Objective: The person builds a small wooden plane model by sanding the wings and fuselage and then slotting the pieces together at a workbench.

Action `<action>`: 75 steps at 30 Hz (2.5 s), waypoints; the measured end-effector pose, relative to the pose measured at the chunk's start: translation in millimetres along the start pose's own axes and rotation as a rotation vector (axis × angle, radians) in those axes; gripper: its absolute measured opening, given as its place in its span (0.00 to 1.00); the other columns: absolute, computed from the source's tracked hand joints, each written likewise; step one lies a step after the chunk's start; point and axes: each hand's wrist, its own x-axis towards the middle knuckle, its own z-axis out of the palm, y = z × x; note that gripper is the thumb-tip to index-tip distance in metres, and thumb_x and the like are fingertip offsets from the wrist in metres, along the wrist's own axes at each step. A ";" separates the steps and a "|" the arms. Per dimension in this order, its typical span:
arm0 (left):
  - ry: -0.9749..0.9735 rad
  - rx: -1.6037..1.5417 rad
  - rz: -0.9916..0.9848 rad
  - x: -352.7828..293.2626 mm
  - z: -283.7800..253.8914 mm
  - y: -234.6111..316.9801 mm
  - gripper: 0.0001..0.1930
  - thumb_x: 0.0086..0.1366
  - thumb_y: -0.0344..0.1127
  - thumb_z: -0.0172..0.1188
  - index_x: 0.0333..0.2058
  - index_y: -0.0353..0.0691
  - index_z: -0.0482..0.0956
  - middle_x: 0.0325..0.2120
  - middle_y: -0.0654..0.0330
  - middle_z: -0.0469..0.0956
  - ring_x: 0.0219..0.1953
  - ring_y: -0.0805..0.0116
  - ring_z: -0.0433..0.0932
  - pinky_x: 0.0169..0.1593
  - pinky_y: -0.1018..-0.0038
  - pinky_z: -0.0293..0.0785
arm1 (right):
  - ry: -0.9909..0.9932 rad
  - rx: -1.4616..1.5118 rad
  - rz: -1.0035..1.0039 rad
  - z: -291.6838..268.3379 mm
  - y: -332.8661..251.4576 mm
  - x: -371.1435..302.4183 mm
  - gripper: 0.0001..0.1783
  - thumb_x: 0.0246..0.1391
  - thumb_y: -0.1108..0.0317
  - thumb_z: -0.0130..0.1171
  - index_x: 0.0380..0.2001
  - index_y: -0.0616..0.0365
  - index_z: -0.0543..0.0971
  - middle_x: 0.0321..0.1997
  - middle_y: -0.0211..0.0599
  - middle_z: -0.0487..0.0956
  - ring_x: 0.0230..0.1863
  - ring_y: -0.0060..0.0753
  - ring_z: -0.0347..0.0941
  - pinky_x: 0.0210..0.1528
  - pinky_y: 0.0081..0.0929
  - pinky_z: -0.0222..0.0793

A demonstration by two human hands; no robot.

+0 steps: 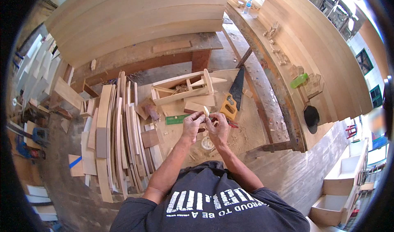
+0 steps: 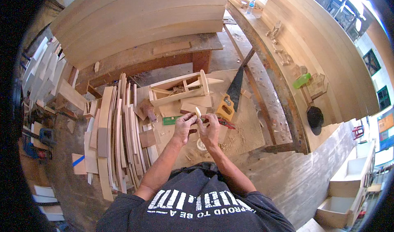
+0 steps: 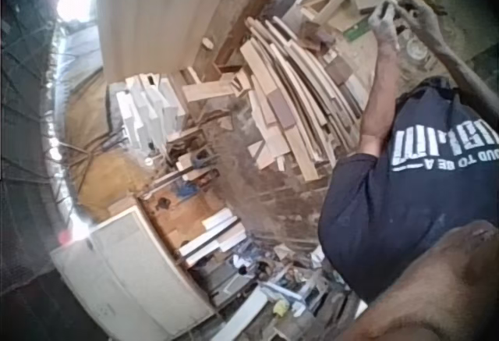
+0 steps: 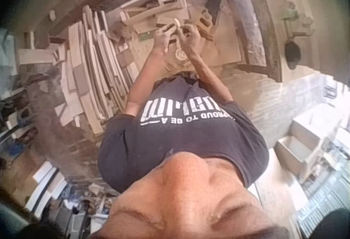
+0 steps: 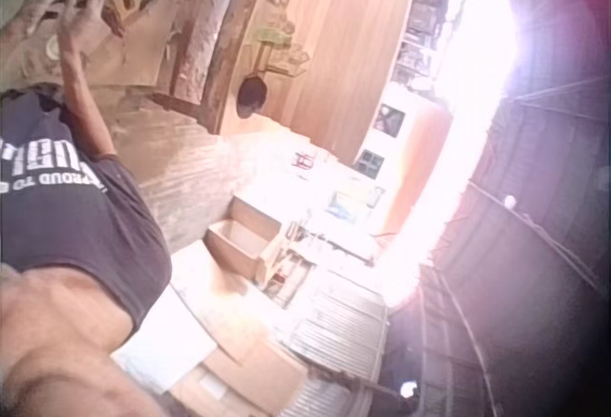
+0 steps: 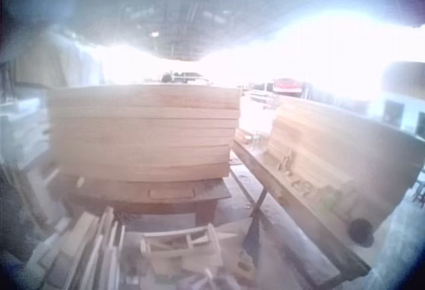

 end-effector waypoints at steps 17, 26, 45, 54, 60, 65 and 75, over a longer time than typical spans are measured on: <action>-0.012 -0.024 0.012 -11.6 -0.2 -19.3 0.12 0.69 0.42 0.59 0.46 0.47 0.82 0.33 0.71 0.81 0.35 0.79 0.79 0.28 0.76 0.74 | -0.160 -0.036 -0.123 -16.6 5.5 -12.2 0.10 0.52 0.75 0.63 0.38 0.59 0.78 0.42 0.44 0.75 0.46 0.50 0.74 0.47 0.39 0.72; -0.067 -0.028 -0.016 -16.6 1.6 -17.7 0.10 0.71 0.42 0.55 0.44 0.48 0.81 0.33 0.73 0.80 0.34 0.80 0.78 0.29 0.77 0.71 | -0.128 -0.029 -0.180 -20.4 2.5 -12.6 0.09 0.52 0.76 0.63 0.38 0.60 0.79 0.41 0.44 0.74 0.44 0.46 0.76 0.45 0.36 0.72; 0.021 0.091 0.033 -9.8 -35.9 -34.4 0.12 0.69 0.39 0.56 0.48 0.45 0.80 0.41 0.68 0.82 0.36 0.80 0.76 0.29 0.78 0.74 | -0.433 -0.275 0.057 -65.5 68.9 -51.1 0.19 0.55 0.65 0.63 0.49 0.59 0.80 0.42 0.47 0.80 0.35 0.40 0.76 0.40 0.36 0.73; -0.027 0.102 -0.107 -12.7 -58.3 -76.3 0.11 0.70 0.37 0.56 0.47 0.44 0.79 0.41 0.67 0.82 0.37 0.77 0.78 0.34 0.76 0.76 | -0.548 -0.340 0.063 -57.9 74.5 -64.3 0.10 0.55 0.70 0.58 0.39 0.61 0.80 0.40 0.52 0.79 0.43 0.57 0.76 0.44 0.45 0.72; -0.085 -0.072 -0.156 -23.0 -65.8 -102.4 0.12 0.71 0.33 0.52 0.50 0.39 0.77 0.40 0.61 0.82 0.39 0.73 0.80 0.36 0.75 0.79 | -0.497 -0.324 -0.028 -50.6 77.3 -69.3 0.07 0.56 0.70 0.56 0.34 0.62 0.79 0.36 0.51 0.78 0.39 0.58 0.75 0.41 0.46 0.71; -0.049 -0.192 -0.117 -30.9 -56.1 -111.2 0.23 0.72 0.29 0.48 0.65 0.43 0.64 0.40 0.56 0.81 0.39 0.69 0.81 0.38 0.75 0.80 | -0.508 -0.382 -0.016 -44.8 84.1 -69.9 0.07 0.57 0.68 0.55 0.33 0.61 0.79 0.35 0.49 0.78 0.38 0.58 0.76 0.40 0.47 0.71; -0.078 -0.319 -0.128 -25.3 -61.2 -120.8 0.25 0.72 0.24 0.45 0.66 0.41 0.59 0.41 0.49 0.80 0.41 0.63 0.82 0.45 0.71 0.83 | -0.559 -0.391 -0.033 -34.4 78.0 -69.6 0.07 0.55 0.69 0.57 0.33 0.59 0.81 0.34 0.47 0.80 0.37 0.55 0.77 0.39 0.45 0.72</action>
